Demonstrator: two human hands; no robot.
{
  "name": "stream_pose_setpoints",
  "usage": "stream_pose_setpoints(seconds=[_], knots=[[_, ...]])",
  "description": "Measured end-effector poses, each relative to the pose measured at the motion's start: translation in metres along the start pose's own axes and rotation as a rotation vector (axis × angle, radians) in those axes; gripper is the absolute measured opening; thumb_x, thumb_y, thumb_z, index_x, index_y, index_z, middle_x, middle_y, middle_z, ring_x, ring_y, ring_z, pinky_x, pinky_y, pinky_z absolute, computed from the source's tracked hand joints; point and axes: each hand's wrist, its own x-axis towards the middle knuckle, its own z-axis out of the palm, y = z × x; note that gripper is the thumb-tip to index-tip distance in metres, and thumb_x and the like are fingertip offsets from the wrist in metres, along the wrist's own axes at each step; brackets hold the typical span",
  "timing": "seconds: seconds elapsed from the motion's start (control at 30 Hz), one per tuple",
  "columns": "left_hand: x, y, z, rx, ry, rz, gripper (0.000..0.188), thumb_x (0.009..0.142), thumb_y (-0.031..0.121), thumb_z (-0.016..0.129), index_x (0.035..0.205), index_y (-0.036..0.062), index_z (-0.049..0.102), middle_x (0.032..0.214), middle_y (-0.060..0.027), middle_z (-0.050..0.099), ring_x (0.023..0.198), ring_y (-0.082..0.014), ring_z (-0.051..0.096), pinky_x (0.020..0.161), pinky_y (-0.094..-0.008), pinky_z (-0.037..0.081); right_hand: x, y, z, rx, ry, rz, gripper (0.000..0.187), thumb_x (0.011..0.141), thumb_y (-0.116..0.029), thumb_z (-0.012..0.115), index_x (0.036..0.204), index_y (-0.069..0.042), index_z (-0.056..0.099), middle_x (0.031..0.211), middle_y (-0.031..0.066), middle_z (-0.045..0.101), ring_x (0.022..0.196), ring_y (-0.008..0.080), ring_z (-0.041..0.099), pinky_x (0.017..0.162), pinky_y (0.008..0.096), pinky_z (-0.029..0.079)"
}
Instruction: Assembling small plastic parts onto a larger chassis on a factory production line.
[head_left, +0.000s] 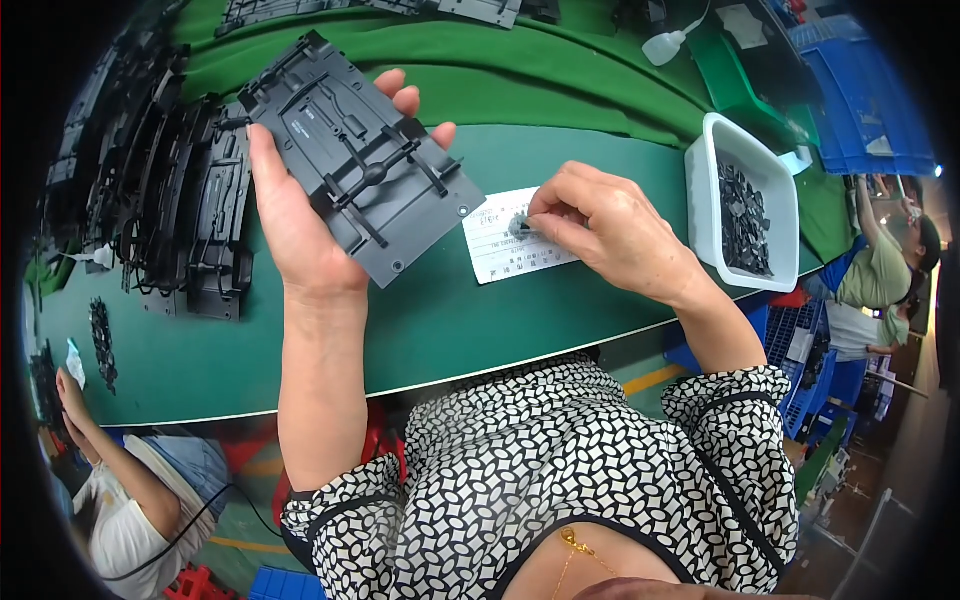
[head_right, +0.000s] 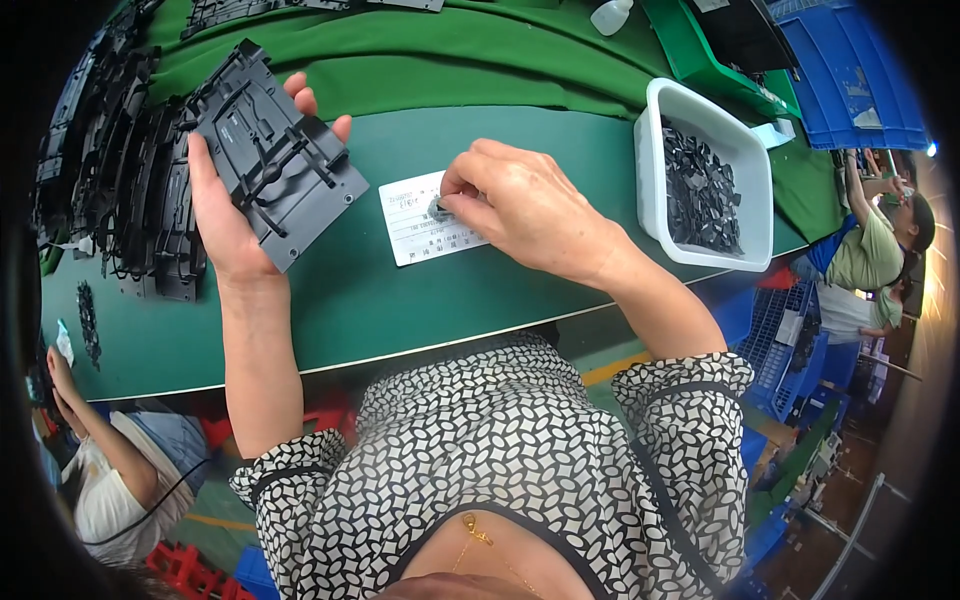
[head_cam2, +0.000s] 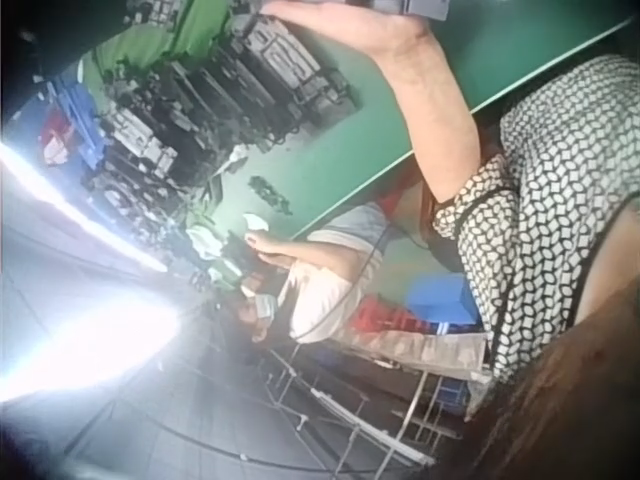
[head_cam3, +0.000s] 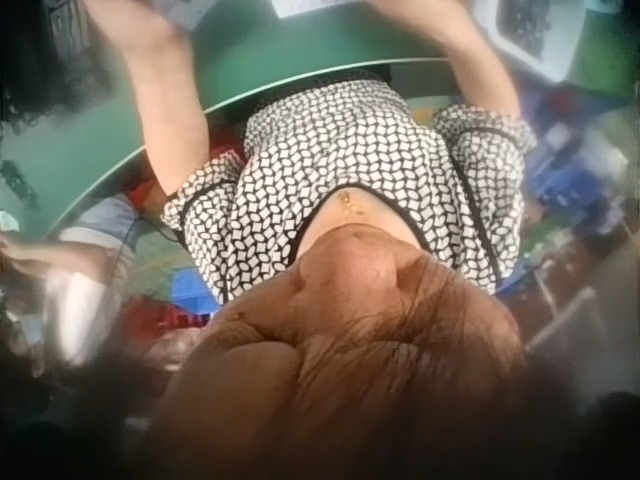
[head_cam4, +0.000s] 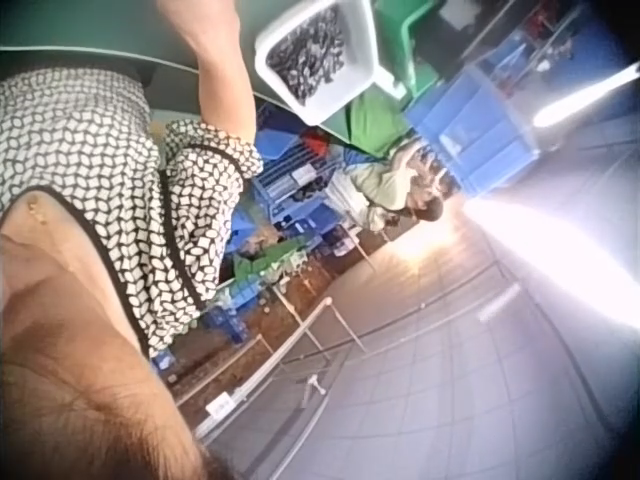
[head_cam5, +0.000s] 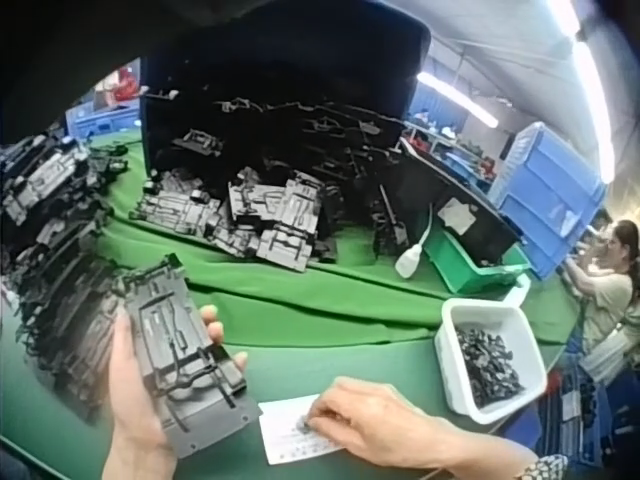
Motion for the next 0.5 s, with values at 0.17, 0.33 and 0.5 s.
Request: stream_pose_setpoints(seconds=[0.17,0.33,0.5], knots=[[0.0,-0.001,-0.001,-0.009,-0.001,0.003,0.069,0.096,0.052,0.012,0.135,0.0008,0.036,0.128,-0.0197,0.047,0.115,-0.0289,0.049,0.101,-0.0557,0.039,0.004,0.003,0.004,-0.005,-0.02,0.032,0.011,0.082,-0.007,0.063,0.086,0.002,0.061,0.081,0.0108,0.059,0.069,0.0209,0.061,0.063,0.0307,0.049],[0.003,-0.004,0.021,0.218,0.367,0.047,0.068,0.096,0.052,0.012,0.135,0.0015,0.036,0.128,-0.0198,0.047,0.114,-0.0292,0.05,0.1,-0.0554,0.04,0.006,0.004,0.005,-0.08,0.005,-0.009,0.01,0.081,-0.007,0.063,0.085,0.002,0.061,0.079,0.0107,0.059,0.069,0.0222,0.061,0.062,0.0307,0.049],[0.001,-0.001,-0.001,0.022,-0.003,0.023,0.068,0.096,0.052,0.01,0.135,0.0018,0.037,0.128,-0.0204,0.047,0.114,-0.0294,0.05,0.098,-0.0552,0.042,0.0,0.005,0.007,-0.039,0.138,-0.141,0.007,0.078,0.0,0.064,0.085,0.0,0.063,0.078,0.0099,0.058,0.068,0.0226,0.059,0.059,0.0308,0.048]])
